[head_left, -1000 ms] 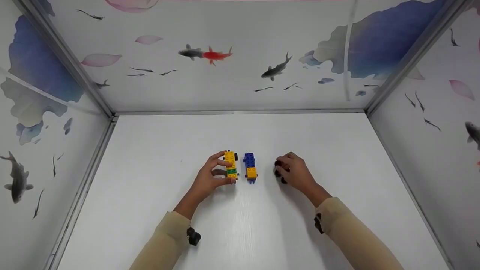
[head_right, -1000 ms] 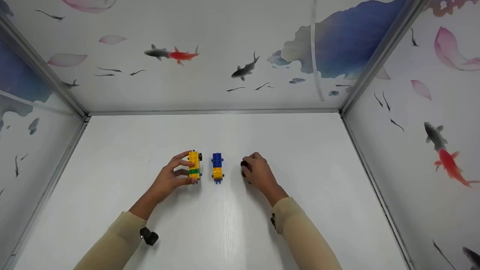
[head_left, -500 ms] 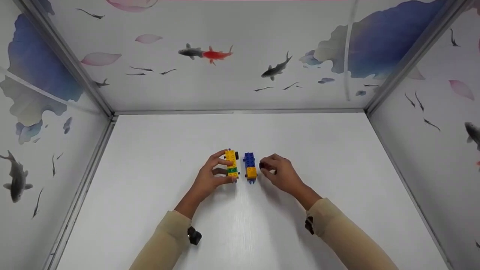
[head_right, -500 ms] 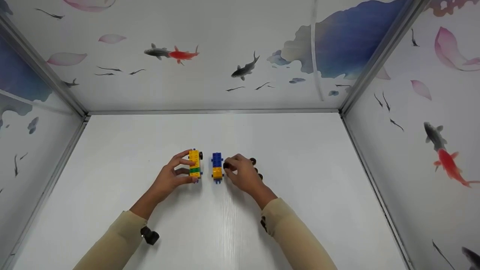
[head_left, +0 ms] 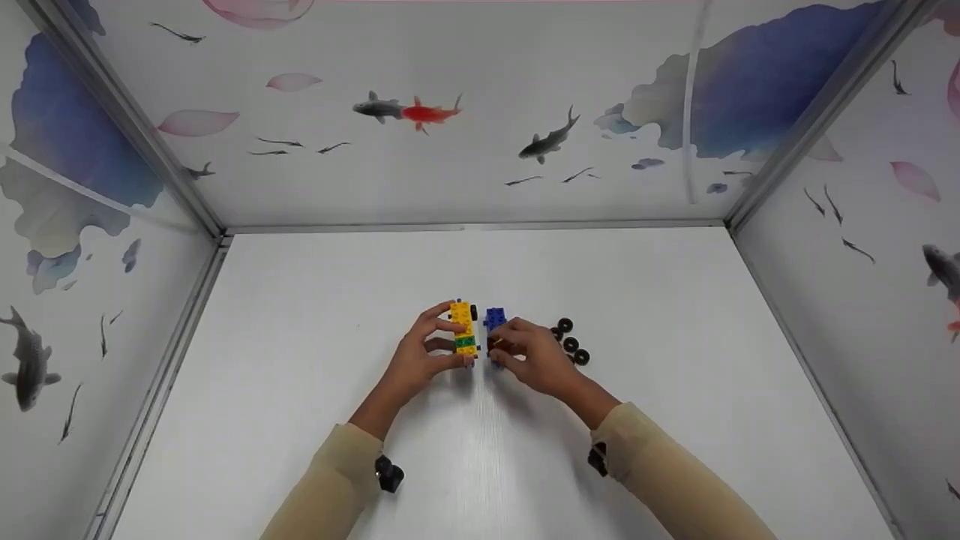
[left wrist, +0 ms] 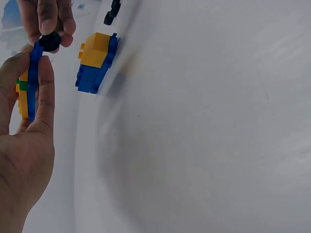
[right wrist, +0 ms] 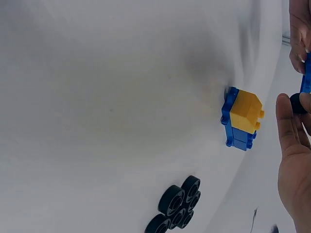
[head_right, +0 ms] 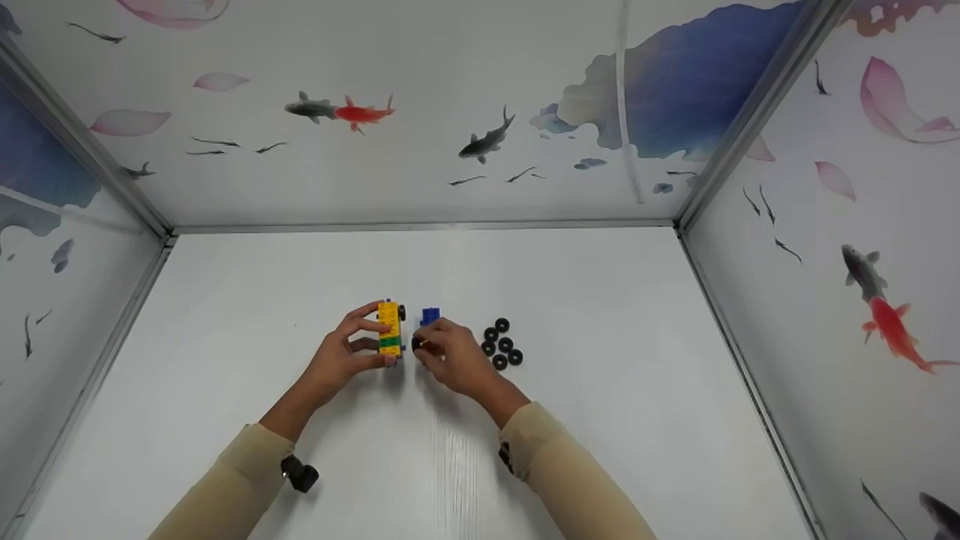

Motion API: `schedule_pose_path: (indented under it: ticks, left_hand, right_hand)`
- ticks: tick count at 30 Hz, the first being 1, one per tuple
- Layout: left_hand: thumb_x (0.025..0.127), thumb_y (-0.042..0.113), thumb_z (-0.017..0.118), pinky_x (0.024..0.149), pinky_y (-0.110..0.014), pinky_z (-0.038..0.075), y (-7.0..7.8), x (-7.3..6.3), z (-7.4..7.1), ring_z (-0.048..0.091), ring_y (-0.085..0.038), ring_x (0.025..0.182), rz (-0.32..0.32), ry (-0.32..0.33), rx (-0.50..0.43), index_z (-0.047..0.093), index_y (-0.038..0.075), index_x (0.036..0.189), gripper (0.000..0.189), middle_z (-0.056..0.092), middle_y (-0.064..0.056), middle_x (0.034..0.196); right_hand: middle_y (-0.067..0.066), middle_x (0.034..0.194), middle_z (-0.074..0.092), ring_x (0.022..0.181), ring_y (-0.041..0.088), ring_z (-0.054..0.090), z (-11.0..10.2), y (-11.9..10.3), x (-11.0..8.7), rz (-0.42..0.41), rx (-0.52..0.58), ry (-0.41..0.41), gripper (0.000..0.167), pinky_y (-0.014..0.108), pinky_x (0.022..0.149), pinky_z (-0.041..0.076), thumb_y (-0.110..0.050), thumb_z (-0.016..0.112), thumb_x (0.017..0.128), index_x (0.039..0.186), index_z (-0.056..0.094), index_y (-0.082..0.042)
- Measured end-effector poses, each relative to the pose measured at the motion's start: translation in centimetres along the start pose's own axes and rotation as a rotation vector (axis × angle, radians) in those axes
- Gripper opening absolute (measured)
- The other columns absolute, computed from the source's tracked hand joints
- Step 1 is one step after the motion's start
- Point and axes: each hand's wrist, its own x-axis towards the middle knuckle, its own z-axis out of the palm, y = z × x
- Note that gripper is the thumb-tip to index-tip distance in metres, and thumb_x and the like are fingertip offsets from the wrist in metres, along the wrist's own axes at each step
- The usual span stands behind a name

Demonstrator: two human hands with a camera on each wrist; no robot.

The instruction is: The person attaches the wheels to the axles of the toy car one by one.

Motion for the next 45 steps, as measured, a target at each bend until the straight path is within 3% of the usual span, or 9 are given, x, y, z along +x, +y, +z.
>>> schedule_pose_path:
  ticks: [14, 29, 45]
  left_hand:
    - [0.090, 0.011, 0.093, 0.103, -0.030, 0.064, 0.1, 0.0, 0.0, 0.075, -0.028, 0.119, 0.004, 0.001, -0.016, 0.074, 0.020, 0.127, 0.042, 0.035, 0.007, 0.178]
    - [0.089, 0.008, 0.093, 0.098, -0.029, 0.066, -0.4, 0.0, 0.5, 0.076, -0.028, 0.116, -0.018, 0.008, -0.077, 0.075, 0.015, 0.125, 0.041, 0.036, 0.006, 0.177]
    - [0.089, 0.008, 0.093, 0.095, -0.028, 0.066, -0.2, 0.1, 0.7, 0.076, -0.027, 0.114, -0.045, 0.035, -0.116, 0.075, 0.015, 0.127, 0.042, 0.036, 0.007, 0.178]
  right_hand:
    - [0.009, 0.127, 0.072, 0.115, 0.022, 0.077, 0.7, -0.5, 0.2, -0.033, 0.047, 0.007, 0.031, 0.034, 0.101, 0.066, -0.008, 0.077, 0.104, 0.135, 0.078, -0.007]
    - [0.009, 0.126, 0.072, 0.115, 0.022, 0.074, 1.2, -0.7, -0.1, 0.032, 0.100, 0.021, 0.029, 0.039, 0.105, 0.064, -0.010, 0.075, 0.106, 0.134, 0.079, -0.008]
    - [0.010, 0.130, 0.072, 0.116, 0.023, 0.076, 1.5, -0.7, -0.1, 0.121, 0.223, 0.046, 0.032, 0.034, 0.105, 0.063, -0.015, 0.075, 0.106, 0.137, 0.078, -0.008]
